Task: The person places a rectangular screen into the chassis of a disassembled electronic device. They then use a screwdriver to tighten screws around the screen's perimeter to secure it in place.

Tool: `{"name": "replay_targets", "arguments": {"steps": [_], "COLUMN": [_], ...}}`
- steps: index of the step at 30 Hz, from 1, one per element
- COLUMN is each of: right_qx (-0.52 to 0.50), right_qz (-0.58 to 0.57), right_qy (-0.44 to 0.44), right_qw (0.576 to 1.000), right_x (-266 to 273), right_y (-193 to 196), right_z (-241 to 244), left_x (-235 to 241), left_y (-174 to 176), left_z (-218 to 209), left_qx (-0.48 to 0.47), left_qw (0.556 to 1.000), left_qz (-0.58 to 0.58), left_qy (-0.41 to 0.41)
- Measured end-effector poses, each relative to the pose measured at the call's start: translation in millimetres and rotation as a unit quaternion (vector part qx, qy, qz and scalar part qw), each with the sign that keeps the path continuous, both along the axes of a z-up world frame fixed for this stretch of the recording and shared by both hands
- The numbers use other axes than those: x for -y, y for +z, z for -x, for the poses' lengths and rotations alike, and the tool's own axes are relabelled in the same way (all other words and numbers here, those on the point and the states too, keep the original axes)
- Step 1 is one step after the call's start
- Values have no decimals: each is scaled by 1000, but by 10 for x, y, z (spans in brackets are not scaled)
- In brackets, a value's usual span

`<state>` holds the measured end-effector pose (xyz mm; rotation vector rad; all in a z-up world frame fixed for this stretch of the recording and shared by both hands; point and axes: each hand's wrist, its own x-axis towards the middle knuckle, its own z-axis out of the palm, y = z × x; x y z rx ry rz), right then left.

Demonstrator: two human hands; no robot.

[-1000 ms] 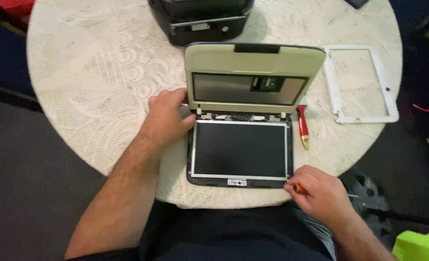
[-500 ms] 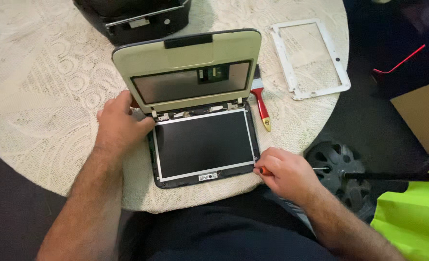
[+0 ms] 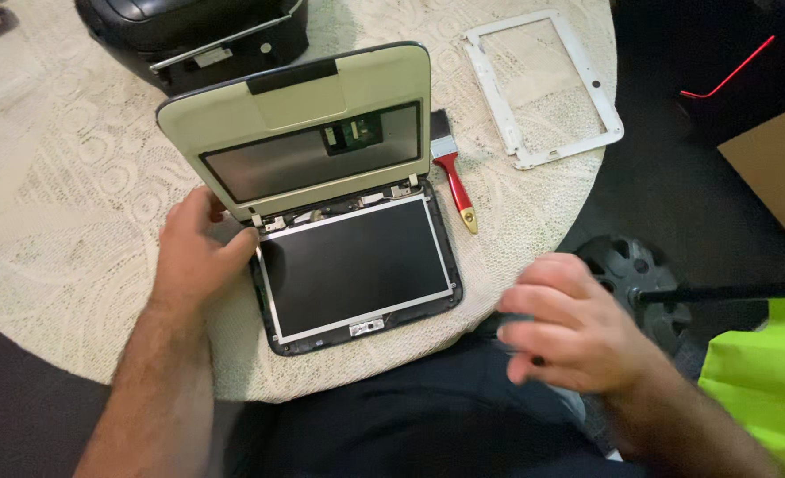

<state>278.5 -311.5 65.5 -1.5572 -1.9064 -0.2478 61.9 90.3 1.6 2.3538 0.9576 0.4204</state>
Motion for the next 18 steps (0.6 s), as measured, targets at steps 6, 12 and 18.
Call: {"name": "replay_targets", "arguments": {"steps": [6,12,18], "right_qx": [160,100,25], "right_qz": [21,100,92], "right_qy": [-43,17,23], "right_qw": [986,990,995], "right_x": [154,105,-166], "right_y": [482,244,-62], "right_z": [-14,-161,-102], "left_x": [192,160,-2], "left_y": [388,401,190], "left_z": [-73,-20,24], "left_qx": [-2,46,66], "left_qw": [1000,999,997], "left_qz": [1,8,-33], "left_qy": [-1,-6,-38]}}
